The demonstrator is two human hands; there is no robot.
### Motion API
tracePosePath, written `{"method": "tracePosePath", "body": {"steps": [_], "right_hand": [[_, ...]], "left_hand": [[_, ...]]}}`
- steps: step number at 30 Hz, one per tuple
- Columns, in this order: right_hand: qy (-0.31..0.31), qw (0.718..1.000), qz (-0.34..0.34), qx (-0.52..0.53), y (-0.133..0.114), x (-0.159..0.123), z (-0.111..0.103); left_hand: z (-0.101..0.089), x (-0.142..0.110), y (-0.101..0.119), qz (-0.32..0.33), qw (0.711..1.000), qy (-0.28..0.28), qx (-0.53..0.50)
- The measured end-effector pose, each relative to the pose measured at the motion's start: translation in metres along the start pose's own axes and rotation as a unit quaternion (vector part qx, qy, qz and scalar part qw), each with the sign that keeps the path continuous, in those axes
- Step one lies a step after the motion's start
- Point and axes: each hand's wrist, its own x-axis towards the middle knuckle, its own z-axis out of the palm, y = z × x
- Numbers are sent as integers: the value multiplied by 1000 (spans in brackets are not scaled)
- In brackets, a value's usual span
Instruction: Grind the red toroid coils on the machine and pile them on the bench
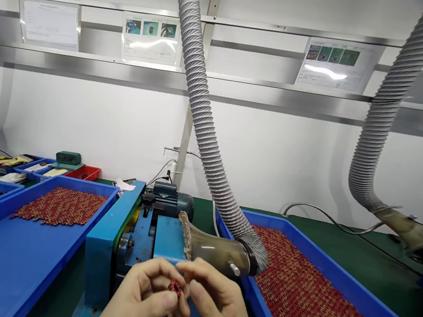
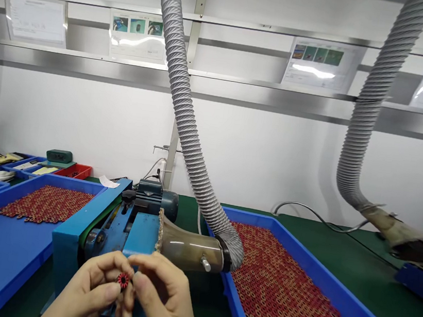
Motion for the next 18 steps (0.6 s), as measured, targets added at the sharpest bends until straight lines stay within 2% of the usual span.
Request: {"method": "tracePosePath", "body": {"steps": [4, 8, 11, 13, 14, 18], "right_hand": [[-16, 999, 31, 28, -1, -2, 10], [-28, 982, 98, 161, 3, 0, 7], [26, 968, 77, 239, 2, 3, -1], [71, 977, 34, 197, -1, 2, -3], [74, 984, 26, 160, -3, 1, -3], [-7, 997, 62, 39, -9, -5, -1]], "left_hand": [[-1, 1, -1, 0, 999, -17, 30], [0, -2, -1, -14, 998, -26, 47], [1, -4, 0, -42, 998, -16, 39], [2, -5, 0, -30, 999, -3, 33], [3, -5, 0, -15, 999, 5, 28], [5, -5, 0, 23, 999, 22, 12]]}}
